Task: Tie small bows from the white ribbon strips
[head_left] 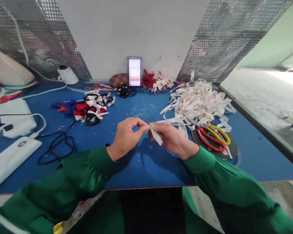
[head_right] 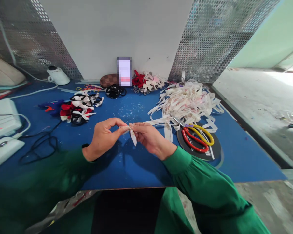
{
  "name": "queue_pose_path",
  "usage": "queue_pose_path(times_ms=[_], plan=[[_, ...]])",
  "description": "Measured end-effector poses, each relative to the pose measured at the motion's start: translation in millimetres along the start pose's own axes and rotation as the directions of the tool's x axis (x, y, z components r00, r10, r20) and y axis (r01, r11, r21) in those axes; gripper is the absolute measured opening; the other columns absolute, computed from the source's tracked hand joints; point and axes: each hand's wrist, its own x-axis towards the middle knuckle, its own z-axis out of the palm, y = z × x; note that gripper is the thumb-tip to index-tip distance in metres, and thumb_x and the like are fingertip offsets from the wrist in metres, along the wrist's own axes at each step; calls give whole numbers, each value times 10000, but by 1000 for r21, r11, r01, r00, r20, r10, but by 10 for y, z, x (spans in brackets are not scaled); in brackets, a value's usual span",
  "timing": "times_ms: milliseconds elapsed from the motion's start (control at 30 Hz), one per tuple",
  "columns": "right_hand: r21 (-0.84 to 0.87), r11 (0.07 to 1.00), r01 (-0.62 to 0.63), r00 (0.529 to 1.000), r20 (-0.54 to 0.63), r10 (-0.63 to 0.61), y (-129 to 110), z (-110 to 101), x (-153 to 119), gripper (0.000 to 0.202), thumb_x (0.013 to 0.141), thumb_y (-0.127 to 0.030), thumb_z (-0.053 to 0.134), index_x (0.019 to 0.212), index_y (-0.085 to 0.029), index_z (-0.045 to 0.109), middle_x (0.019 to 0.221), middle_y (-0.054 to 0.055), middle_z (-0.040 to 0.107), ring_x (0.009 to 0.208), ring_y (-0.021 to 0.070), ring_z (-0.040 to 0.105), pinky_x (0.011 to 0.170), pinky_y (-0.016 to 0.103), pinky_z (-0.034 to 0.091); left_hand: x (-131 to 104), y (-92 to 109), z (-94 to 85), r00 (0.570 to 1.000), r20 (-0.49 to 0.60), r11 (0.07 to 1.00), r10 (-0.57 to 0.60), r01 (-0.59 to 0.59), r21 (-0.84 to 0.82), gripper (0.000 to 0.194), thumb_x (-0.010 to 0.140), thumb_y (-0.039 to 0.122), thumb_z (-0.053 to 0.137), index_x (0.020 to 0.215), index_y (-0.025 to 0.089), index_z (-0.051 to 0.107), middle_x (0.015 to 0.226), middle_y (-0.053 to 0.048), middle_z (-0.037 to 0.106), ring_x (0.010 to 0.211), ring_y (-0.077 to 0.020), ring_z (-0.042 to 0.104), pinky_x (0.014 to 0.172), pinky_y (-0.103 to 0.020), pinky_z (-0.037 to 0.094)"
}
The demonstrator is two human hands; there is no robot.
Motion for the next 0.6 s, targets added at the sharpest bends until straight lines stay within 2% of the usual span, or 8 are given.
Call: queue_pose_path(times_ms=[67,167,267,333,433,533,600], plan=[[-87,989,117,992,-47,-121,4,-7,18,321,702,-444,785,641,-172,625,593,-30,536,565,99,448,573,268,353,16,-31,14,997,2,996,-76,76,-46,84,805,264,723,756,196,725,761,-10,741,714,-157,646,721,-283,489],[-310,903,297,935,-96,-341,-6,-23,26,258,788,-405,716,701,-172,648,650,-19,576,636,114,492,631,276,381,35,-61,16,980,24,970,-199,200,-138,126,789,309,746,771,185,733,764,-19,738,698,-154,630,688,-278,488],[-463,812,355,890,-99,-446,-21,-27,9,182,832,-349,668,785,-174,658,692,-16,602,664,121,517,637,279,393,33,-70,10,965,67,938,-255,263,-226,183,779,358,766,819,181,745,784,-25,734,710,-150,615,680,-272,477],[-493,789,366,882,-85,-463,-23,-18,-1,166,846,-330,651,785,-175,647,691,-14,614,665,123,540,639,280,412,28,-64,11,955,106,913,-276,295,-282,206,776,372,772,847,180,751,779,-21,728,701,-142,601,669,-264,466],[-428,828,361,897,-83,-434,-10,4,-2,161,833,-329,673,794,-179,628,686,-13,637,664,127,588,653,283,455,29,-44,16,939,139,883,-313,342,-321,212,758,369,787,828,174,748,763,-15,724,685,-133,592,660,-256,455],[-369,861,350,906,-101,-412,4,19,-2,172,825,-340,690,809,-184,619,671,-15,650,649,127,613,654,285,483,33,-19,11,936,134,889,-324,350,-295,182,771,349,771,806,173,741,761,-12,725,693,-134,596,668,-257,453],[-362,865,347,910,-93,-404,11,23,-8,188,835,-355,684,787,-184,622,646,-14,650,624,123,606,639,283,486,27,-1,2,950,112,921,-292,311,-236,157,793,333,745,804,176,736,760,-9,723,694,-134,595,671,-260,449]])
